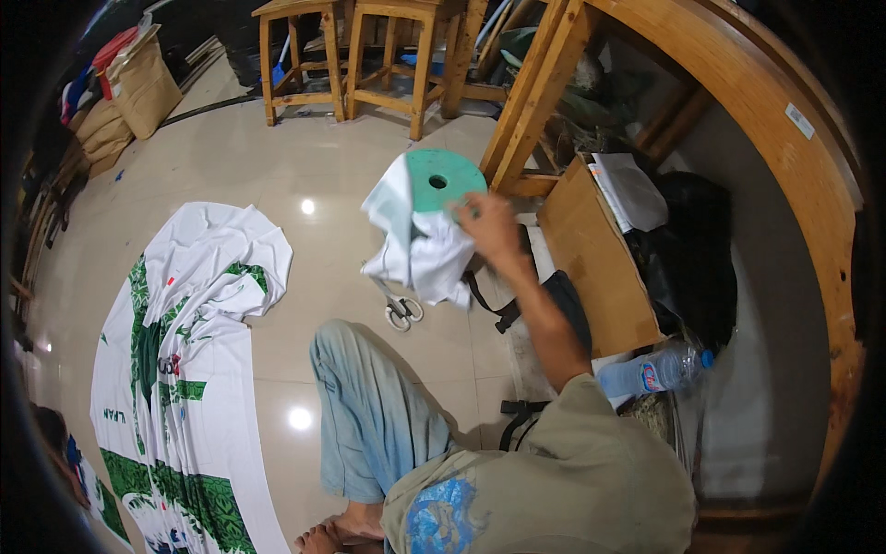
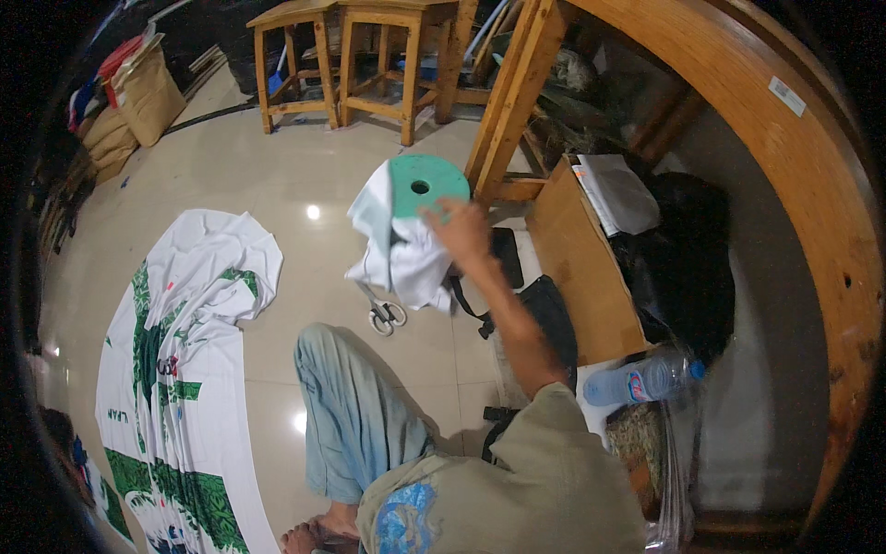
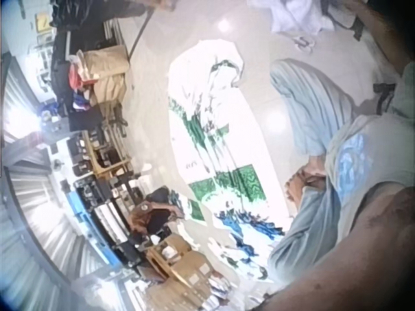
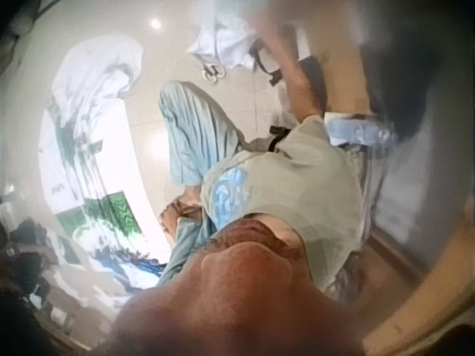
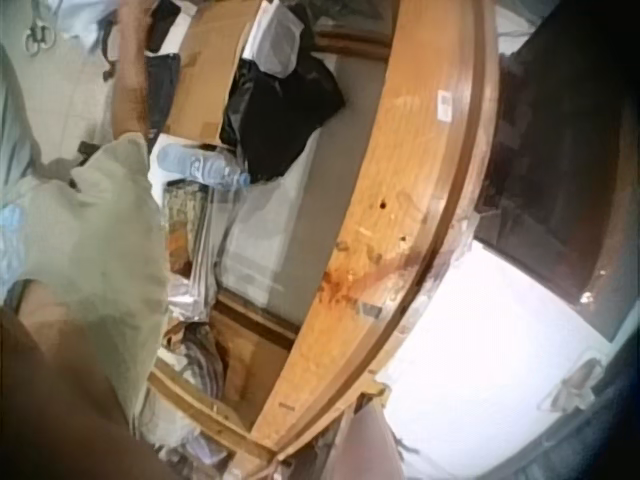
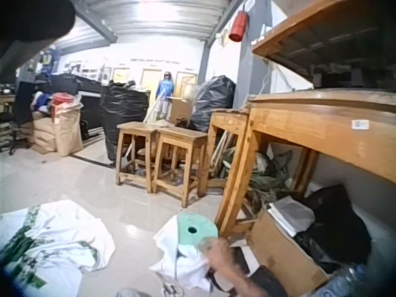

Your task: The person sits on the floor and cuts a large piece of white fabric with green and blue patterns using scissors. They periodically pause to unfold and examine a paper document, likely a pattern or instruction sheet, before resuming the cutting process.

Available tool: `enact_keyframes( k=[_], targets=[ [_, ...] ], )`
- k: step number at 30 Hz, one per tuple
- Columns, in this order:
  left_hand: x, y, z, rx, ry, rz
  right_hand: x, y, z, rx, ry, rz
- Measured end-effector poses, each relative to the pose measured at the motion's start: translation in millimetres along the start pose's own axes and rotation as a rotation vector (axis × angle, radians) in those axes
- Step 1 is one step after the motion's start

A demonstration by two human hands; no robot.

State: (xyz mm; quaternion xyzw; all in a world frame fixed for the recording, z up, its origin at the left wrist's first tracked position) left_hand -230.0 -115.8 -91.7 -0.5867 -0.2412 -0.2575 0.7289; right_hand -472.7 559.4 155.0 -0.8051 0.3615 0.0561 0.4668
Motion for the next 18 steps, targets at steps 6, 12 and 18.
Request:
enact_keyframes(
  k=[6, 12, 18],
  targets=[
    [-12, -7, 8, 0.015, 0.042, -0.014, -96, -162, 128, 0.782, 0.034, 0.54],
    [-5, -8, 7, 0.05, 0.046, -0.051, -88, -174, 254, 0.381, 0.353, 0.231],
    [36, -2, -12, 0.205, 0.092, -0.208, -52, -186, 85, 0.042, 0.073, 0.676]
  ],
)
Point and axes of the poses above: each hand's wrist, its own x-axis away from the middle knuckle, its own y-axis out of the palm, z = x × y, the point moved 6 cm from there along -x, towards the middle knuckle, and after that the axes turned 1 degree about y, right-handed, at the moved point
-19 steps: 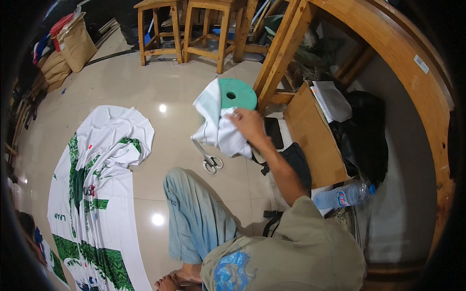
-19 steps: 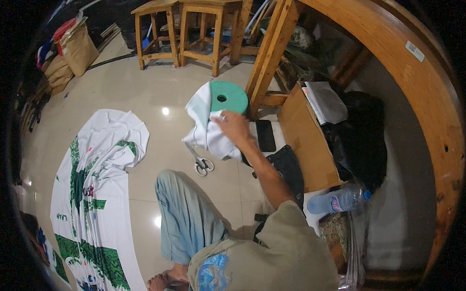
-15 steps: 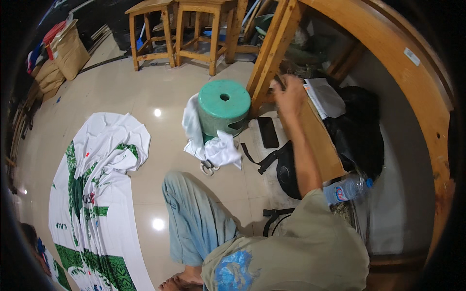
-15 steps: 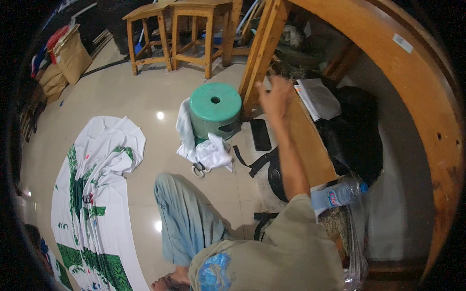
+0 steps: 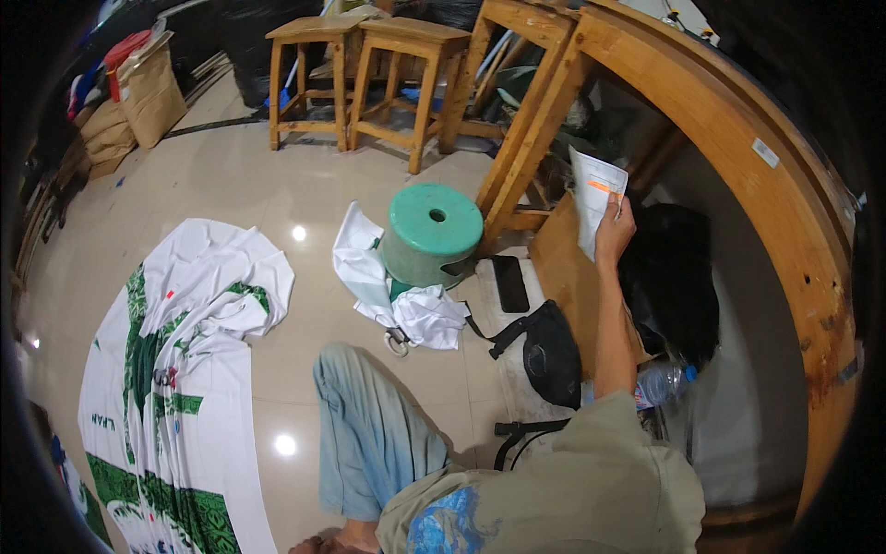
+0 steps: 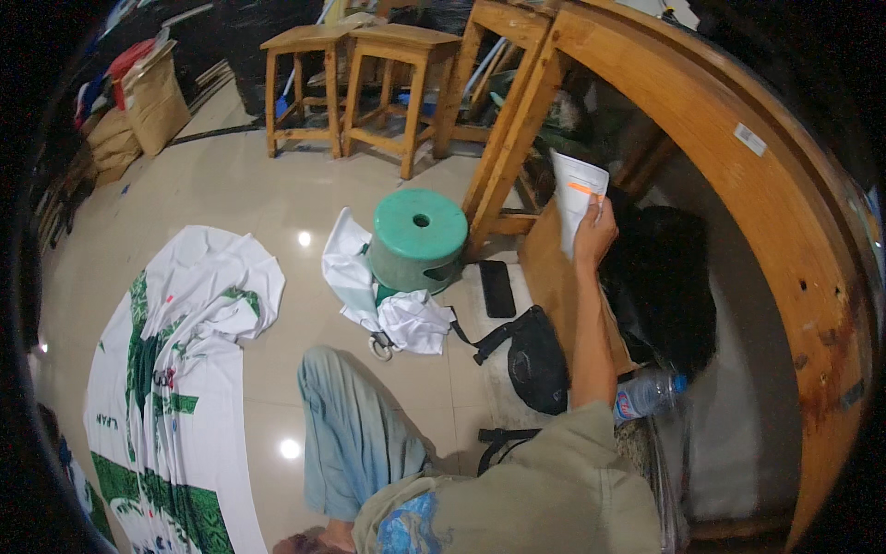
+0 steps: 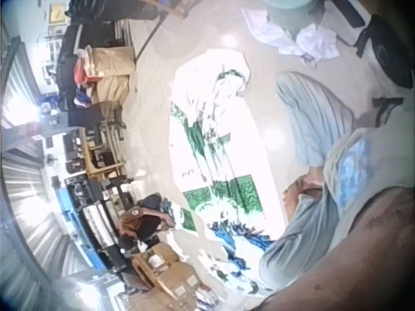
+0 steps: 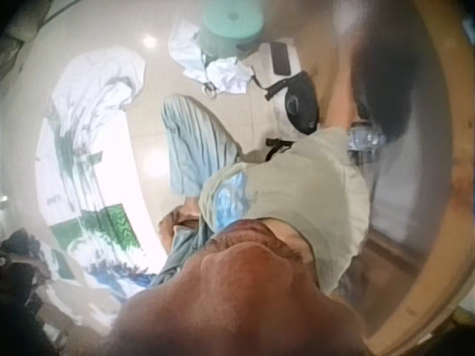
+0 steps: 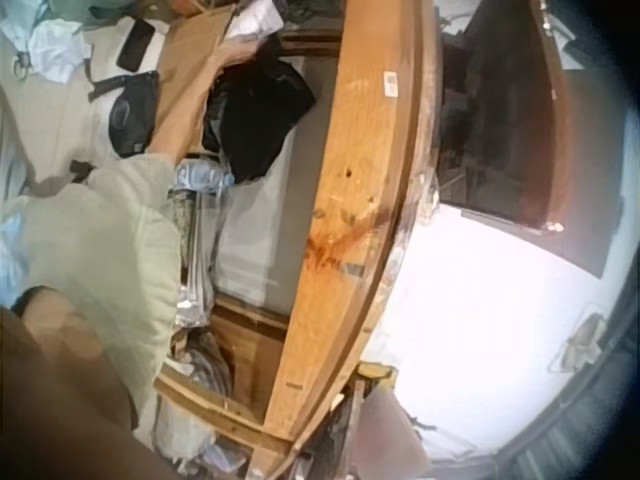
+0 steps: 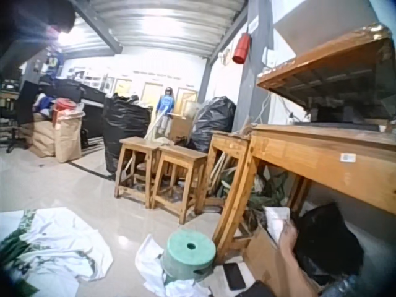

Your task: The person sits on the floor and cuts a large piece of white fabric with green and blue patterns using scissors. They periodically pause to unfold and examine a paper document, likely a pattern or instruction sheet, before resuming the cutting process.

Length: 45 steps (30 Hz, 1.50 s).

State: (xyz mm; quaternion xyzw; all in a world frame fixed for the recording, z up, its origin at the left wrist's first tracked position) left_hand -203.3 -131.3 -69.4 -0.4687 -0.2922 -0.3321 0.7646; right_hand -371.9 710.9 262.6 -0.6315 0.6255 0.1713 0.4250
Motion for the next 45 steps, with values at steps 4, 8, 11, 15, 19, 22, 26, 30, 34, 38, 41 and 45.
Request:
enact_keyframes(
  k=[4, 8, 11, 15, 19, 22, 26, 30, 34, 38, 41, 45],
  targets=[
    [-2, -129, 51, -0.115, 0.203, 0.343, 120, 26, -123, -0.881, 0.278, -0.579],
    [44, -248, 163, 0.184, 0.449, 0.749, 242, 53, -277, -1.356, 0.531, -1.204],
    [58, -267, 212, 0.865, 0.683, 0.669, 304, 59, -357, -1.509, 0.609, -1.518],
    [60, -238, 205, 1.199, 0.597, 0.592, 379, 47, -426, -1.534, 0.621, -1.763],
    [84, -211, 166, 1.655, 0.634, 0.457, 439, 41, -456, -1.49, 0.547, -1.83],
    [101, -195, 152, 1.641, 0.596, 0.542, 474, 43, -459, -1.413, 0.518, -1.933],
    [95, -180, 128, 1.593, 0.433, 0.68, 508, 40, -473, -1.432, 0.776, -1.959],
    [89, -167, 100, 1.843, 0.432, 0.78, 522, 73, -461, -1.449, 0.855, -1.72],
    [81, -168, 76, 1.949, 0.469, 0.886, 518, 135, -407, -1.249, 0.755, -1.565],
    [84, -174, 60, 2.012, 0.549, 1.063, 545, 171, -352, -1.071, 0.621, -1.603],
    [84, -184, 57, 2.053, 0.526, 1.144, 594, 213, -282, -0.958, 0.705, -1.636],
    [93, -188, 49, 2.069, 0.436, 1.249, 620, 227, -279, -0.958, 0.732, -1.71]
  ],
)
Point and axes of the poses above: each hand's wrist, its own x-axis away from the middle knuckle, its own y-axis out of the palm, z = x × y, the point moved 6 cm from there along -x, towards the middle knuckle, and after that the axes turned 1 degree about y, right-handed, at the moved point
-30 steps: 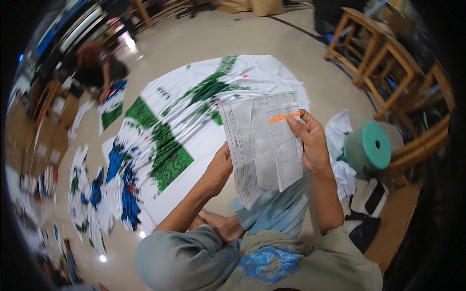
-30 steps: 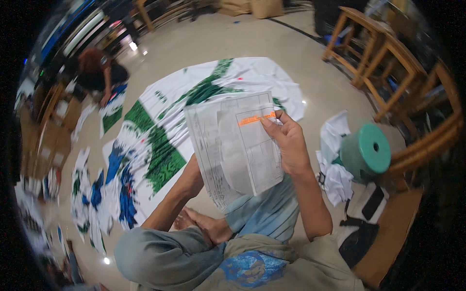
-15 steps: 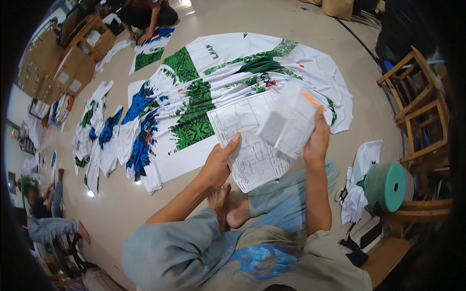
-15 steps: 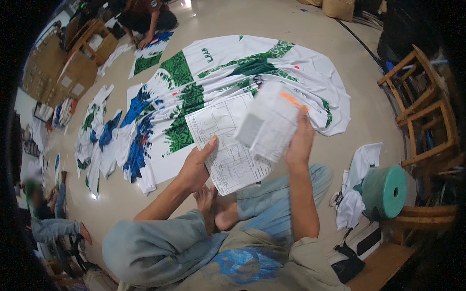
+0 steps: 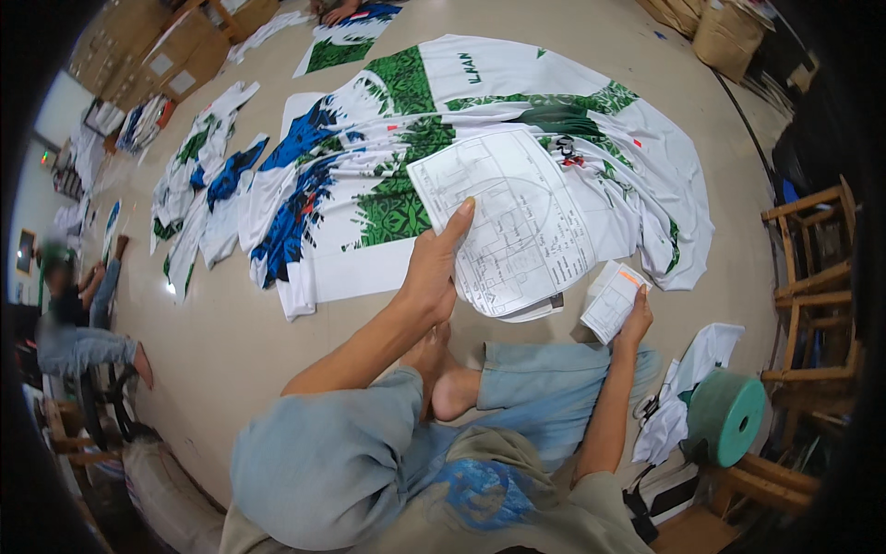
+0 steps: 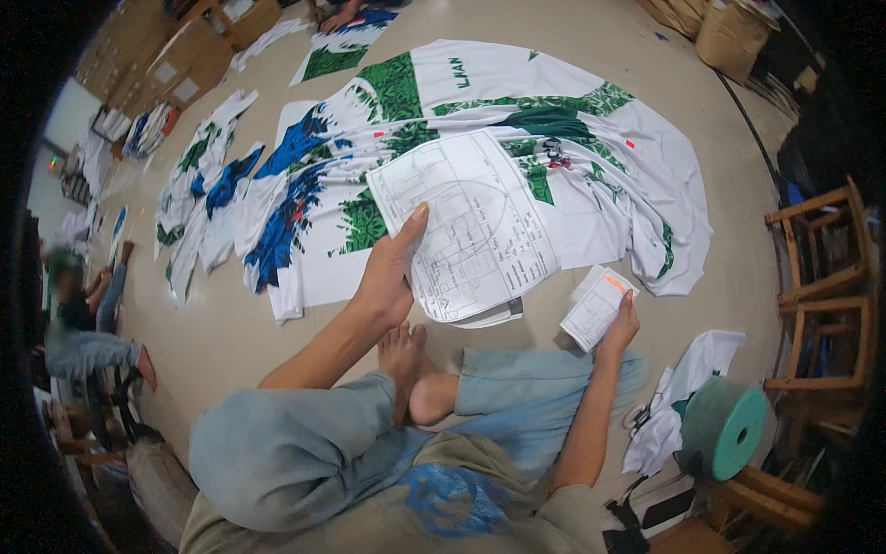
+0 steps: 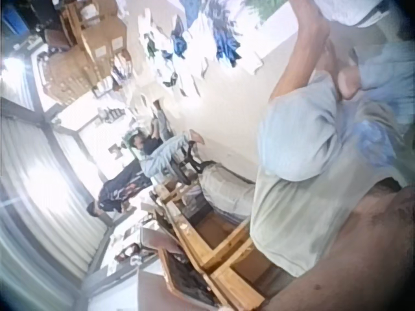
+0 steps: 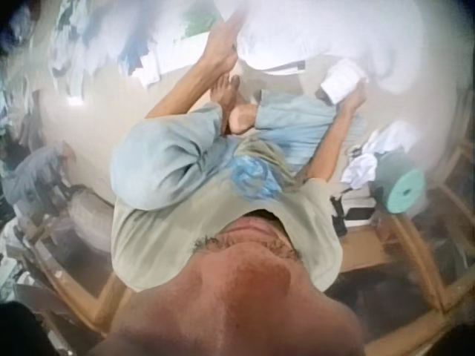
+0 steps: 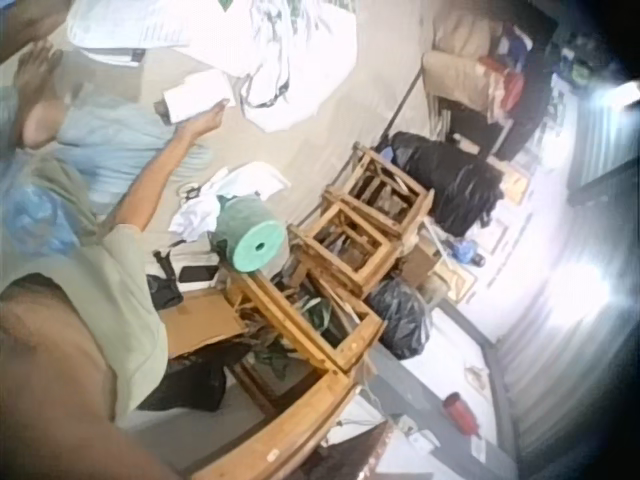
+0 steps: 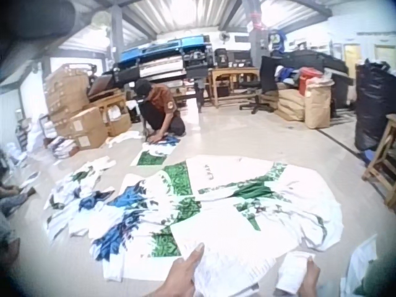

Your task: The person sits on the floor and cuts a large piece of white fabric with green and blue patterns using scissors. They periodically pause to unfold and examine a paper document, likely a pattern or instruction sheet, before resuming the cutting process.

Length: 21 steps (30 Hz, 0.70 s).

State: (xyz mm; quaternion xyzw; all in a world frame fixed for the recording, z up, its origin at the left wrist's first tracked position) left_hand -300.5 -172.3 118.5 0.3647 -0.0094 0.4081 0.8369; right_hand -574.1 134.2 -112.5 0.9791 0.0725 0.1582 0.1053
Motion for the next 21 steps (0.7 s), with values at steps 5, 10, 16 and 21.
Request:
enact_keyframes(
  k=[5, 10, 16, 21],
  targets=[
    [-1, 10, 2, -0.092, -0.006, -0.037, 1, 1, -21, 0.735, -0.468, 0.272],
    [3, 9, 3, -0.28, -0.144, -0.07, 80, 105, -81, 0.112, -0.166, -0.519],
    [-6, 8, -7, -0.613, -0.26, -0.11, 152, 182, -127, 0.098, -0.042, -0.63],
    [-1, 22, -7, -0.391, -0.204, -0.407, 135, 186, -140, -0.099, -0.155, -0.359]
  ],
)
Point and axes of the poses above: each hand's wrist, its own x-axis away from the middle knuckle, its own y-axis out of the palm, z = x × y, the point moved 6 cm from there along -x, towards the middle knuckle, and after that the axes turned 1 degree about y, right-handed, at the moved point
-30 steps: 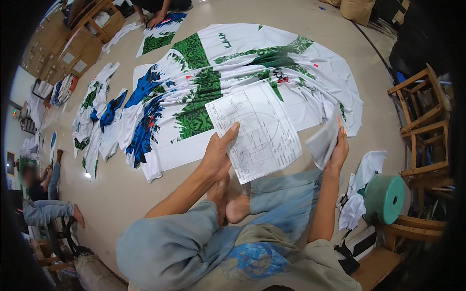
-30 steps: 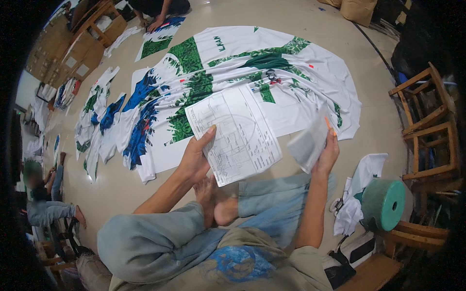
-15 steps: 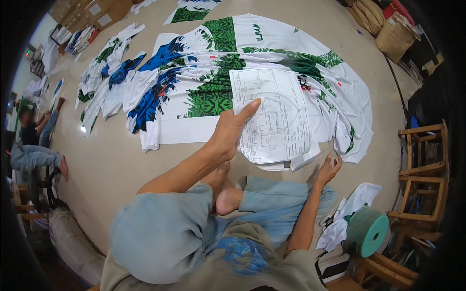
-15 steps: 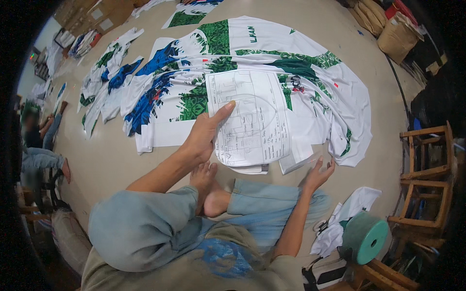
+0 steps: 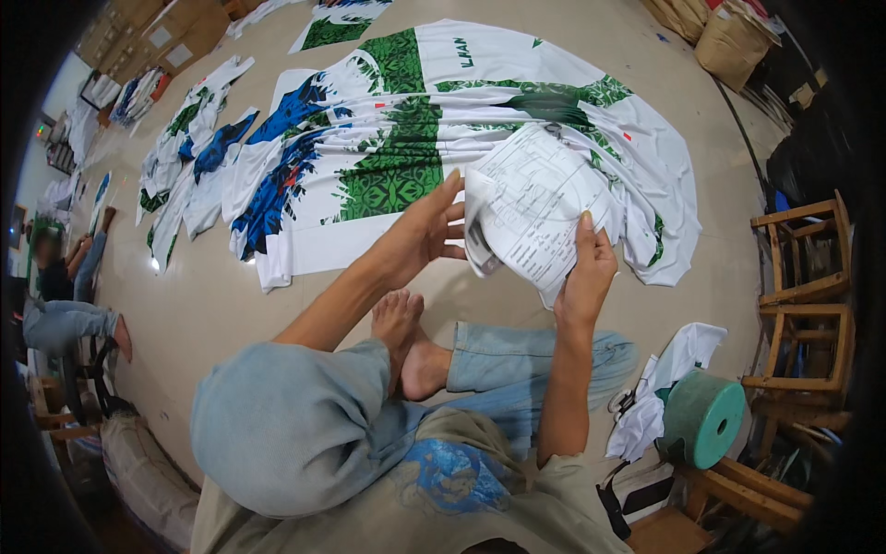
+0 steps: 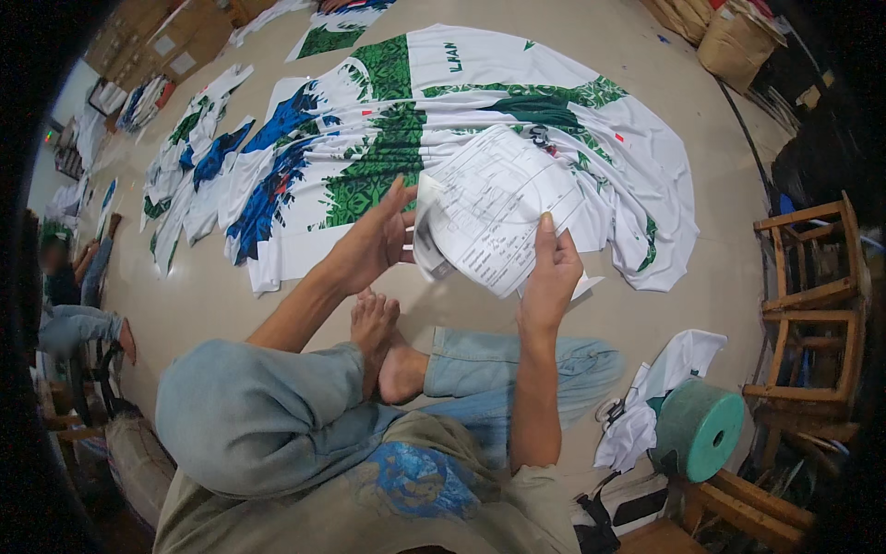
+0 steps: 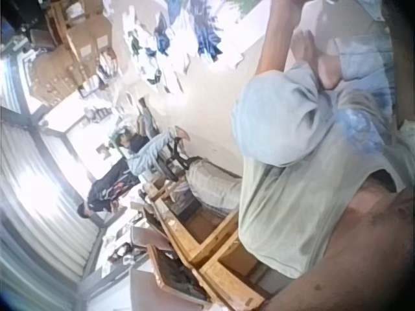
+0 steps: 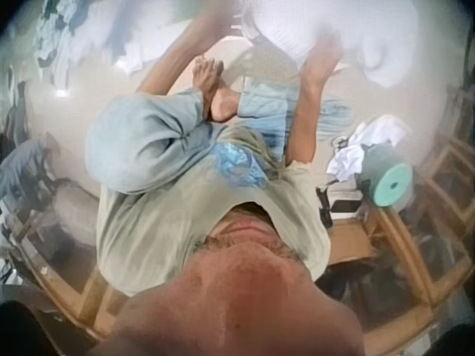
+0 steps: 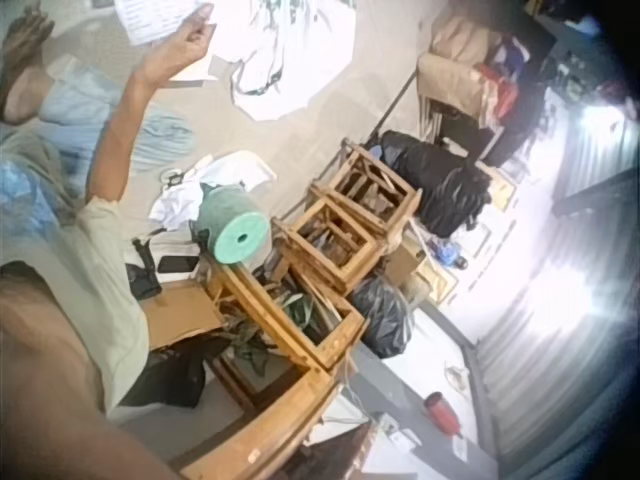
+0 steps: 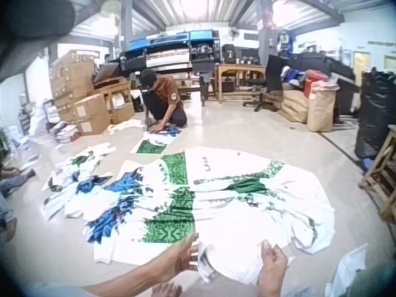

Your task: The person sits on the floor and cuts a large piece of white fabric with green and blue patterns using scissors. They periodically pause to unfold and examine a paper document, likely a pattern or instruction sheet, before resuming the cutting process.

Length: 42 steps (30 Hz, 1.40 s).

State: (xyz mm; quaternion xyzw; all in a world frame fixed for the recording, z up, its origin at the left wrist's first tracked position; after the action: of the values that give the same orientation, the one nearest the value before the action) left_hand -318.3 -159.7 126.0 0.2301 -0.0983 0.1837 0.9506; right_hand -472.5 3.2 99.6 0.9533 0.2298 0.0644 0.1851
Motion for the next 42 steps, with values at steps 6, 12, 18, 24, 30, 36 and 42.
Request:
enact_keyframes(
  k=[6, 12, 18, 24, 30, 36, 42],
  targets=[
    [7, 9, -4, -0.124, 0.159, -0.068, 6, 18, -19, -0.1, -0.052, 0.064],
    [1, -5, -4, -0.302, 0.231, 0.087, 17, 37, -49, -0.033, 0.074, -0.148],
    [-6, 4, -2, -0.7, 0.52, 0.126, 42, 77, -65, 0.131, 0.208, -0.342],
    [-9, -36, -31, 0.121, 0.396, 0.16, 85, 170, -72, 0.309, -0.125, -0.79],
    [5, -45, -6, 0.545, 0.341, 0.338, 85, 110, -46, 0.446, -0.726, -0.298],
    [19, -52, 5, 0.53, 0.384, 0.293, 24, 23, 34, 0.113, -0.097, -0.014],
    [14, -46, 6, 0.527, 0.351, 0.267, 7, 32, 85, -0.415, 0.456, -0.491]
  ],
)
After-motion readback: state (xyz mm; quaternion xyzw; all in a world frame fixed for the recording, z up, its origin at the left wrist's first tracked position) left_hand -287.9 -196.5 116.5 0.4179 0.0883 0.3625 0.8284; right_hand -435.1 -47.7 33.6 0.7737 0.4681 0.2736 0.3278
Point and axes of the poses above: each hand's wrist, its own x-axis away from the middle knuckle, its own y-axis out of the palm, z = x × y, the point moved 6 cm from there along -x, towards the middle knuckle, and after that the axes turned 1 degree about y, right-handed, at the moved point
